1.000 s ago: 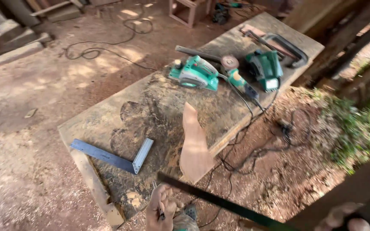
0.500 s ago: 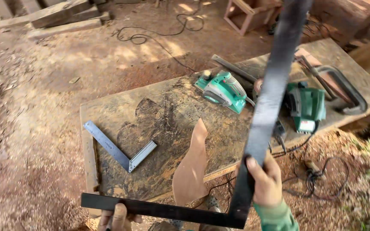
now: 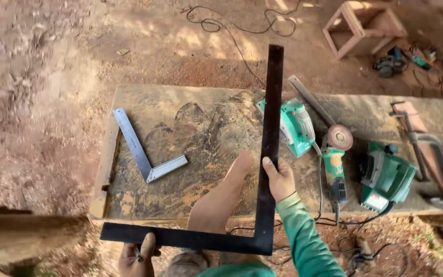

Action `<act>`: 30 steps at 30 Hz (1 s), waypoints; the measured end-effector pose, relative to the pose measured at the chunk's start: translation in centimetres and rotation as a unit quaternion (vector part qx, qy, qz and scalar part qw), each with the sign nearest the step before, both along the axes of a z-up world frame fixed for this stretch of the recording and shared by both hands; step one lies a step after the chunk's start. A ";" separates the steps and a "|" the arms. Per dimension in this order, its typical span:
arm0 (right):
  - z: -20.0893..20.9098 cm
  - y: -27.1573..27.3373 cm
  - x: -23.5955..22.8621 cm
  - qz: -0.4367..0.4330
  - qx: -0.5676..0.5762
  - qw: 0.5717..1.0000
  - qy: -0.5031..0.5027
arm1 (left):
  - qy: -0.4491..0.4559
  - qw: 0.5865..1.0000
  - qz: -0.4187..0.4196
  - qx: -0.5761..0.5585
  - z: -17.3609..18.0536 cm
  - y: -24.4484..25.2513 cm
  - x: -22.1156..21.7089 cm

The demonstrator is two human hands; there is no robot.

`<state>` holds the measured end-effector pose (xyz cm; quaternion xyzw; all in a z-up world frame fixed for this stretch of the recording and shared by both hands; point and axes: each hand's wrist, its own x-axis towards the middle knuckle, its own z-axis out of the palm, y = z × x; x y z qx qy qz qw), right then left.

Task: Measuring and marking curved wooden furniture legs with a square and a pencil on a workbench.

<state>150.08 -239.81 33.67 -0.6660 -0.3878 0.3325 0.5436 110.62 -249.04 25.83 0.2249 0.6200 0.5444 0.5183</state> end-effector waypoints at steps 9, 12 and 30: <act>-5.7 2.3 2.7 0.092 -0.003 0.994 0.051 | -0.004 0.997 0.033 -0.070 5.0 -1.5 3.9; -7.3 2.9 3.1 0.116 0.008 0.991 0.061 | 0.022 0.997 0.059 -0.049 4.5 -1.8 5.1; -10.4 5.0 5.0 0.123 -0.029 0.989 0.074 | 0.005 0.992 0.123 -0.020 2.4 -0.5 8.0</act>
